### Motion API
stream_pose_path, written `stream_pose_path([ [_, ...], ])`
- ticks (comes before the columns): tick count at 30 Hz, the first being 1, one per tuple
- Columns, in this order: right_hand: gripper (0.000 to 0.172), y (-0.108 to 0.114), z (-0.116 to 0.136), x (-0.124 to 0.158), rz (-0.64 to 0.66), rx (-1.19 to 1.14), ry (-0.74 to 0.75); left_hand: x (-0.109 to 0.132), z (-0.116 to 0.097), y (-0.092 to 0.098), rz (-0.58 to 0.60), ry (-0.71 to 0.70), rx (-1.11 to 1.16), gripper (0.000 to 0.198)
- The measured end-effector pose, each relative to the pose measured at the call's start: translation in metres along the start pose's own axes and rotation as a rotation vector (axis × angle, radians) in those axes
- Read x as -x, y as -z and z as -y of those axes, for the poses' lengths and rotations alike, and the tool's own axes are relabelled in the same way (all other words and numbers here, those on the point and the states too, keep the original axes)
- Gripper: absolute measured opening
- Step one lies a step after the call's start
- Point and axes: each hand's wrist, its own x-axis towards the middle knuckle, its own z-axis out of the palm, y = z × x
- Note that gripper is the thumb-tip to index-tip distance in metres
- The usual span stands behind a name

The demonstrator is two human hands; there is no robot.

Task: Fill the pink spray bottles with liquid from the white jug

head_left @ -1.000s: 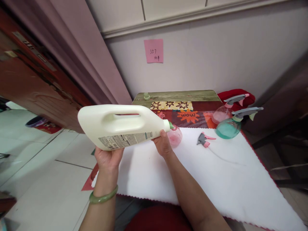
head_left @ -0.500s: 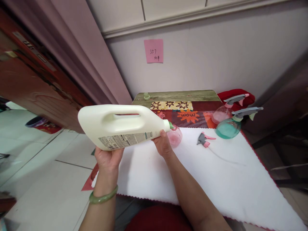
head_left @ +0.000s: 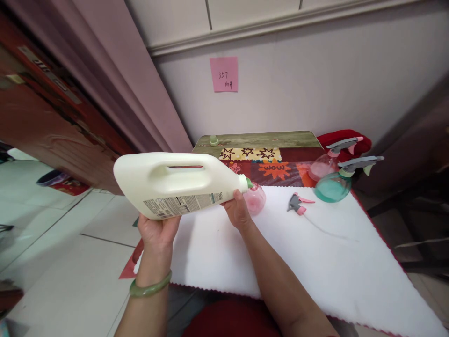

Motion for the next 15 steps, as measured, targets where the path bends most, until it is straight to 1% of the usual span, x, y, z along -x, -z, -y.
stream_pose_path([
  [3,0.06,-0.0004,0.0007,0.0002,0.007,0.005,0.003,-0.0002,-0.0003,0.0005,0.012,0.003,0.001,0.047],
  [8,0.059,-0.0009,0.001,0.0004,0.009,0.002,0.009,0.0003,0.0011,-0.0019,-0.017,-0.01,0.011,0.048],
  [12,0.056,-0.0001,0.0,0.0001,0.012,-0.006,0.008,0.0006,0.0013,-0.002,0.0,-0.008,0.022,0.047],
  [15,0.058,0.0005,-0.0007,-0.0002,0.003,-0.008,0.006,0.0006,0.001,-0.0017,-0.005,-0.008,0.016,0.047],
])
